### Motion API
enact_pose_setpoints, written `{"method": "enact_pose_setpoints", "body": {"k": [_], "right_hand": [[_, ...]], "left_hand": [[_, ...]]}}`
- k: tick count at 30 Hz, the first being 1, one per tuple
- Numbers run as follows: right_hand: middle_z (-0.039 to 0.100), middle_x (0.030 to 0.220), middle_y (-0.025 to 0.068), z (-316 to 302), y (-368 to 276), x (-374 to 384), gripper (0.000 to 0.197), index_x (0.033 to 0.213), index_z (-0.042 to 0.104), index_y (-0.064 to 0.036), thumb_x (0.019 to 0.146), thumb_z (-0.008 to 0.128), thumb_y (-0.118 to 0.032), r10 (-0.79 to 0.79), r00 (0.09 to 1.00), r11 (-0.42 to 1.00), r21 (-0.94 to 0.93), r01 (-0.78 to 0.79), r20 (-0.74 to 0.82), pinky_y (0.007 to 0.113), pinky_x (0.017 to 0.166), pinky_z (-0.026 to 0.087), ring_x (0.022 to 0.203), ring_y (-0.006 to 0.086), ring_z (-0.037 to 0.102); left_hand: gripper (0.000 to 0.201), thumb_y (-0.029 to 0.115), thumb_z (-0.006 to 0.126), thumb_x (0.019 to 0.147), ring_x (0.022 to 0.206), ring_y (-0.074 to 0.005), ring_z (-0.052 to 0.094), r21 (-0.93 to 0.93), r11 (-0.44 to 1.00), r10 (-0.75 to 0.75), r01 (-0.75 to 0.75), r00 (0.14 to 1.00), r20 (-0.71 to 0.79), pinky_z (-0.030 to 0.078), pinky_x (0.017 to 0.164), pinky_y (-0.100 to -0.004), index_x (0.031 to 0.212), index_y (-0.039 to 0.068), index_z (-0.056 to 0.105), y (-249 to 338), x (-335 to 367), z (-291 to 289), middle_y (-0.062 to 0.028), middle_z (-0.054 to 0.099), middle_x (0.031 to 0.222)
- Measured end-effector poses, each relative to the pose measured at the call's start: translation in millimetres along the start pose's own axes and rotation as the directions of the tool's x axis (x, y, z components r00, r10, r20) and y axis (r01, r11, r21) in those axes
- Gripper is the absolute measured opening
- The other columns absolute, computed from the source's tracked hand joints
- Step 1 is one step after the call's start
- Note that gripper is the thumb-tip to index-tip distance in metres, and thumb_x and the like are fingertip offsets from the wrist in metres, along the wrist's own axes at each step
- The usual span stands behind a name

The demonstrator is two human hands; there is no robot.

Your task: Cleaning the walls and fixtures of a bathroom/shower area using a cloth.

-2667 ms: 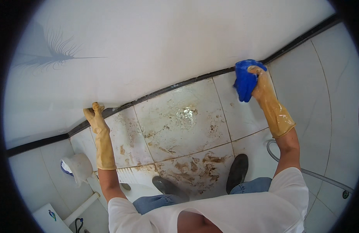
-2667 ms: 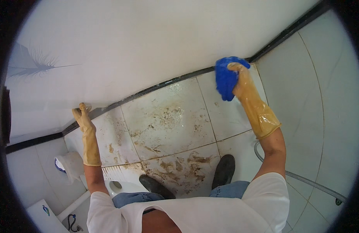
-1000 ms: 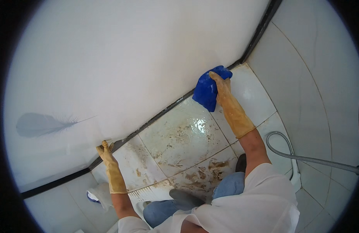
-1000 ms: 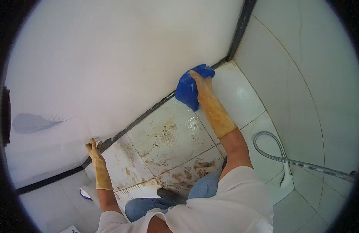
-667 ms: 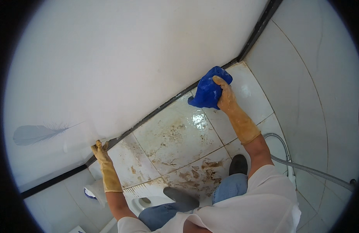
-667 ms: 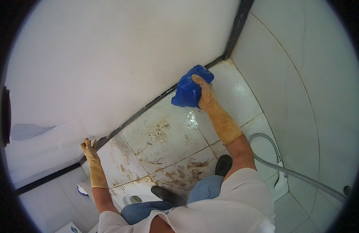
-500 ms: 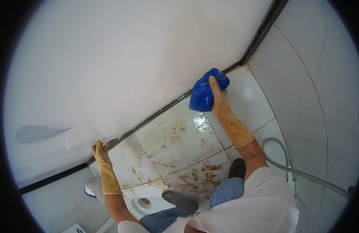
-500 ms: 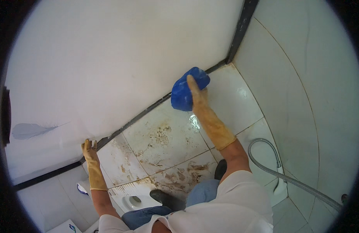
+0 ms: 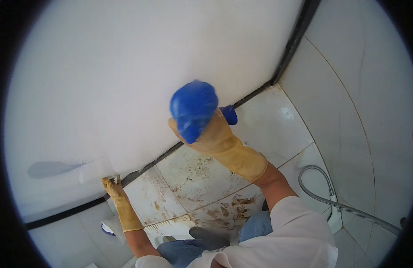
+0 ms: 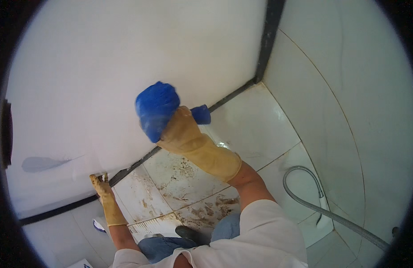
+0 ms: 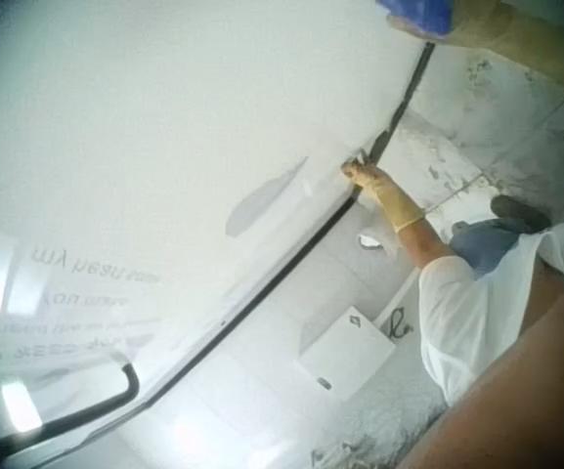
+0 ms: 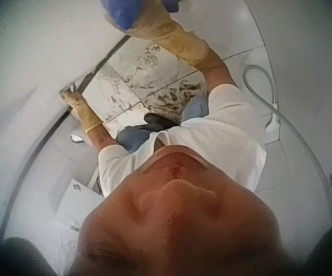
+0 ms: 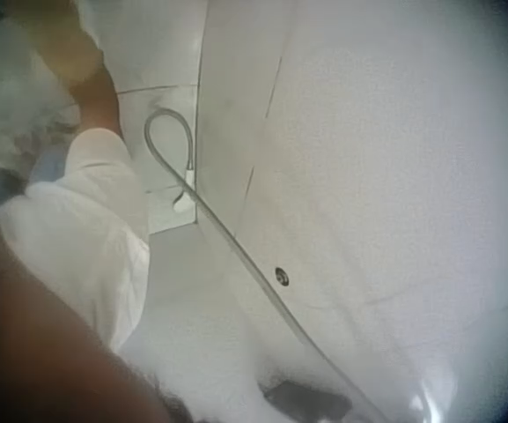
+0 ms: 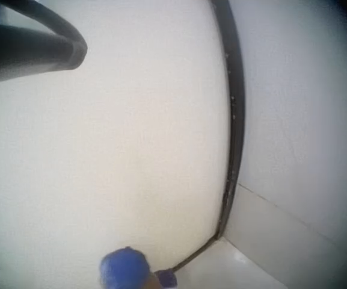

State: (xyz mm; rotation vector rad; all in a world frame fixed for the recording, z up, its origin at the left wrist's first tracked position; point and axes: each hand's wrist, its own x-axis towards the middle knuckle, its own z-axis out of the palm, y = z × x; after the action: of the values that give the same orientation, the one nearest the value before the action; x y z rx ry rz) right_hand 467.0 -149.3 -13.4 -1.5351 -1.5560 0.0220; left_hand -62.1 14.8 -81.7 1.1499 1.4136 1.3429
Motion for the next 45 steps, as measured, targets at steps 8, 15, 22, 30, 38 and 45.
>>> {"method": "enact_pose_setpoints", "body": {"k": [8,15,22,30,38,45], "right_hand": [[0.071,0.102,0.0178,5.5,110.5,-50.7,0.064,0.125,0.056,0.0037,0.083,0.077,-0.039,0.987,0.145,0.158,0.438,-0.885,-0.063,0.038,0.085,0.055,0.092,0.0316,0.071],[0.066,0.117,0.0260,24.2,144.3,-66.7,0.066,0.118,0.060,0.0074,0.083,0.075,-0.047,0.981,0.191,0.123,0.638,-0.760,0.040,0.043,0.095,0.049,0.108,0.0373,0.065],[0.066,0.075,0.0039,-27.8,29.2,-2.7,0.019,0.090,0.064,-0.0091,0.083,0.076,-0.022,0.405,0.875,0.911,0.196,-0.362,-0.267,0.034,0.063,0.054,0.066,0.0205,0.066],[0.073,0.094,0.0160,-42.6,124.2,-30.4,0.044,0.104,0.064,0.0007,0.081,0.078,-0.034,0.953,0.099,0.233,0.488,-0.841,-0.285,0.037,0.080,0.054,0.092,0.0292,0.070],[0.072,0.103,0.0156,-13.1,163.0,-49.3,0.053,0.113,0.061,0.0030,0.080,0.077,-0.035,0.995,0.074,0.093,0.878,-0.470,-0.066,0.043,0.087,0.052,0.097,0.0287,0.069],[0.068,0.101,0.0227,-5.1,54.1,-28.7,0.056,0.105,0.065,0.0020,0.082,0.075,-0.048,0.932,0.362,0.307,0.480,-0.822,0.023,0.044,0.083,0.053,0.095,0.0368,0.068]], "left_hand": [[0.065,0.057,0.066,0.092,0.126,-0.0234,0.051,0.009,1.000,0.007,-0.008,0.997,0.072,0.050,0.098,-0.0480,0.141,0.017,0.049,10.6,2.1,-10.8,-0.0029,0.050,0.142],[0.069,0.063,0.059,0.093,0.131,-0.0232,0.046,-0.001,0.999,0.036,-0.036,0.998,-0.055,0.047,0.100,-0.0470,0.145,0.019,0.044,-2.3,-3.1,7.2,-0.0036,0.046,0.147],[0.071,0.063,0.059,0.093,0.134,-0.0235,0.044,-0.008,1.000,0.009,-0.009,0.999,-0.046,0.049,0.098,-0.0464,0.146,0.019,0.044,-9.2,12.1,-11.1,-0.0050,0.044,0.150],[0.070,0.061,0.057,0.096,0.131,-0.0259,0.047,0.015,1.000,0.003,-0.001,0.998,-0.070,0.053,0.095,-0.0469,0.148,0.018,0.041,-5.4,0.5,5.2,-0.0081,0.042,0.151],[0.073,0.064,0.051,0.097,0.137,-0.0260,0.040,0.013,1.000,0.012,-0.012,0.998,-0.059,0.050,0.098,-0.0476,0.151,0.018,0.035,-9.3,6.6,7.7,-0.0079,0.037,0.155],[0.072,0.064,0.051,0.097,0.134,-0.0249,0.045,0.031,0.999,0.019,-0.015,0.989,-0.148,0.053,0.095,-0.0442,0.148,0.014,0.038,-2.9,-3.4,20.5,-0.0098,0.041,0.152]]}}
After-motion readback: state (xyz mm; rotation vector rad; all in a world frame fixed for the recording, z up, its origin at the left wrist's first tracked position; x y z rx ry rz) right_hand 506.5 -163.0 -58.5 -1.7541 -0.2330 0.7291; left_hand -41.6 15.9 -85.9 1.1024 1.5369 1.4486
